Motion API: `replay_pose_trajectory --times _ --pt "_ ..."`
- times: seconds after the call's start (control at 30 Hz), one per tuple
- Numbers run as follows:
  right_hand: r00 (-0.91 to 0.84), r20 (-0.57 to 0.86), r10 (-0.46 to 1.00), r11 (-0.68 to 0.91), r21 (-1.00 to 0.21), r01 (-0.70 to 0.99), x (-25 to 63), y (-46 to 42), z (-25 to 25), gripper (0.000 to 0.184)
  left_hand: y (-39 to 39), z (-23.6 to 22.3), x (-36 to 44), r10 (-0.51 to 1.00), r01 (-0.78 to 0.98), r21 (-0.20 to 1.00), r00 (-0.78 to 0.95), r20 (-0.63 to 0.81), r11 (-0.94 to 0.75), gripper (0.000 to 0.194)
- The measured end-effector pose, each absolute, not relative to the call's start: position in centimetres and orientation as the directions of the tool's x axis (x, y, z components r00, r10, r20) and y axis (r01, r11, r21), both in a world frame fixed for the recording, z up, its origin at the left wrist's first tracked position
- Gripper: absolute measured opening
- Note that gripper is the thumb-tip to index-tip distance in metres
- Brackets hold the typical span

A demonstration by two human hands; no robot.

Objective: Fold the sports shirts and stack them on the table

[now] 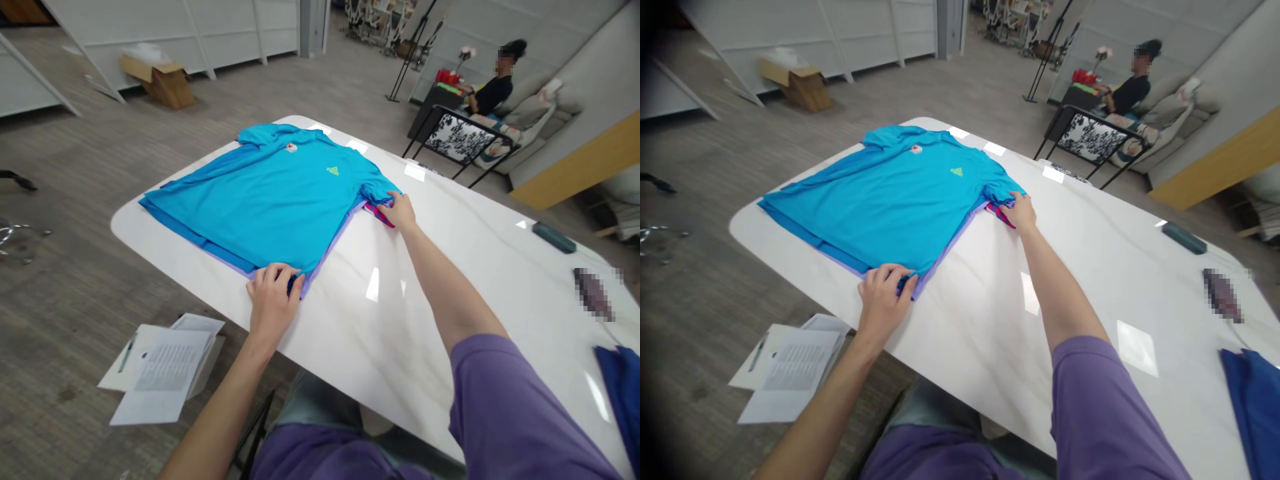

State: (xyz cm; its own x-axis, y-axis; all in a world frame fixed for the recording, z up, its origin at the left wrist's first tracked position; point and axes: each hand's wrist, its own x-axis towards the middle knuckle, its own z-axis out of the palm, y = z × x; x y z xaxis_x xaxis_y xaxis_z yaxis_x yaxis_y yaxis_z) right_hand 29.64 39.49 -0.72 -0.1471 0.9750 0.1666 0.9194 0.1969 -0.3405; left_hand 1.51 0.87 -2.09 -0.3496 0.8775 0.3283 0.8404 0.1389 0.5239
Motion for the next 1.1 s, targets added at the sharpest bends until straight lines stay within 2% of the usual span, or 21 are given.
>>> replay_pose_trajectory --times 0.2,0.33,0.4,0.5,0.6,0.7,0.77,0.9,1.0,1.1 --pt "-0.072 0.207 0.976 0.150 -0.393 0.907 28.7 41.1 -1.0 0.044 0.8 -2.0 0.7 0.839 0.726 0.685 -0.410 0.357 0.064 0.018" --pt "-0.059 0.229 0.972 0.156 -0.432 0.888 29.1 41.9 -0.3 0.040 0.5 -1.9 0.4 0.812 0.690 0.723 -0.406 0.419 -0.028 0.019" --pt "-0.053 0.240 0.969 0.160 -0.453 0.877 29.7 42.3 0.1 0.040 0.2 -1.6 0.6 0.784 0.707 0.706 -0.415 0.462 -0.042 0.019" --pt "-0.059 0.252 0.966 0.178 -0.479 0.860 31.3 42.5 0.9 0.036 -0.4 -0.6 1.3 0.728 0.807 0.589 -0.383 0.569 -0.036 0.013" --pt "-0.068 0.272 0.960 0.200 -0.493 0.847 33.7 42.4 2.0 0.034 -1.5 1.3 2.7 0.695 0.893 0.431 -0.227 0.682 -0.131 0.008" --pt "-0.059 0.290 0.955 0.201 -0.489 0.848 37.2 41.6 3.2 0.035 -3.0 3.8 5.0 0.728 0.891 0.348 -0.029 0.684 -0.291 0.010" --pt "-0.050 0.289 0.956 0.190 -0.480 0.856 40.3 40.5 3.8 0.036 -4.1 5.1 7.4 0.783 0.845 0.357 0.109 0.613 -0.397 0.012" --pt "-0.034 0.261 0.965 0.150 -0.440 0.885 48.9 36.7 4.5 0.035 -5.9 5.6 14.7 0.814 0.664 0.482 0.389 0.431 -0.572 0.012" --pt "-0.005 0.228 0.974 0.097 -0.395 0.914 57.2 32.6 4.3 0.035 -7.0 4.2 22.3 0.736 0.530 0.528 0.586 0.338 -0.664 0.014" --pt "0.056 0.193 0.980 0.014 -0.346 0.938 66.8 27.2 3.8 0.036 -8.7 2.5 31.0 0.572 0.366 0.540 0.771 0.280 -0.758 0.025"
